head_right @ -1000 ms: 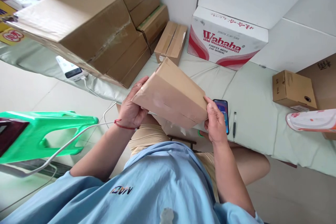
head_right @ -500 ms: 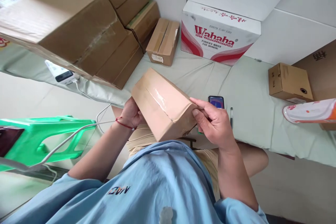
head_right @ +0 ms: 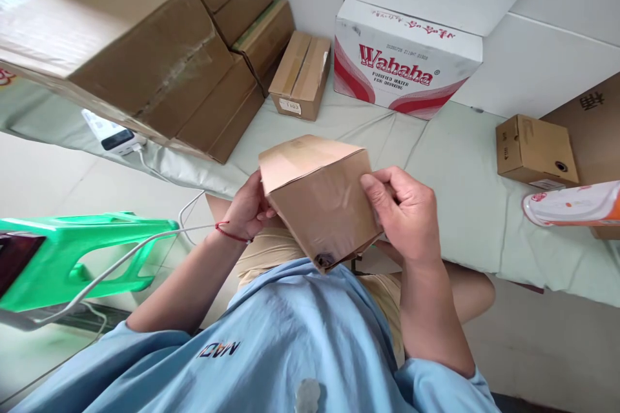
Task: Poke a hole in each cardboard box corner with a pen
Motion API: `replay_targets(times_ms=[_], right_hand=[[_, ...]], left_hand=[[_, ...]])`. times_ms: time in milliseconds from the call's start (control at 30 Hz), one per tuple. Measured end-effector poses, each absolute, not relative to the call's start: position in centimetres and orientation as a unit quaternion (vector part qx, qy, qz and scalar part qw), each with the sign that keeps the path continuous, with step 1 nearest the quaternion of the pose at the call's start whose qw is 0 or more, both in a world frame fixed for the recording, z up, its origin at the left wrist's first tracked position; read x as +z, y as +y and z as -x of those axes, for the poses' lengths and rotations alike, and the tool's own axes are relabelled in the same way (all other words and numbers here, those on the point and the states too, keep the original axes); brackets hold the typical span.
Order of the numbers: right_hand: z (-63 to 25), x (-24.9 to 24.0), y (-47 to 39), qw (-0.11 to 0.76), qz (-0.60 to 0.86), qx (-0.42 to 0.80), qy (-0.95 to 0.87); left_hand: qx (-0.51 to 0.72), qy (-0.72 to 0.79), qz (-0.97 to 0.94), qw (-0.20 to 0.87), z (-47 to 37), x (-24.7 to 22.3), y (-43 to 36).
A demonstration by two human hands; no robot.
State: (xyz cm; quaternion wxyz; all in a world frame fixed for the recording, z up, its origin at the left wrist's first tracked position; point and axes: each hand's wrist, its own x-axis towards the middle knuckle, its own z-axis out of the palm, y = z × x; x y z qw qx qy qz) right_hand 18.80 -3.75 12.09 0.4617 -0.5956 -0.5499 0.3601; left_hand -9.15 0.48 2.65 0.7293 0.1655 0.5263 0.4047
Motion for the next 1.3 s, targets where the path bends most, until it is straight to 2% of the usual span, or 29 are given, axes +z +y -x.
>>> replay_targets(times_ms=[167, 333, 633, 933, 1300], right_hand=[[-22.3, 10.2, -3.0, 0.545, 0.598, 0.409, -0.421], [-24.4, 7.8, -2.9, 0.561, 0.588, 0.450, -0.371], [-24.7, 7.0, -3.0, 0.583, 0.584, 0.432, -0.364], [-24.4, 6.4, -3.3, 0.539, 0.595, 0.428, -0.415], [-22.8, 4.4, -4.1, 0.556, 0.550, 0.476, -0.402]], left_hand=[[0.409, 0.528, -0.290, 0.685, 9.3, 5.9, -1.0], [0.394, 0.514, -0.337, 0.683, 9.0, 7.9, -1.6], [0.444, 0.472, -0.311, 0.696, 8.7, 6.3, -1.4], [0.473, 0.493, -0.314, 0.659, 8.4, 6.2, -1.9], [0.506, 0.394, -0.350, 0.683, 8.8, 5.1, -2.7]])
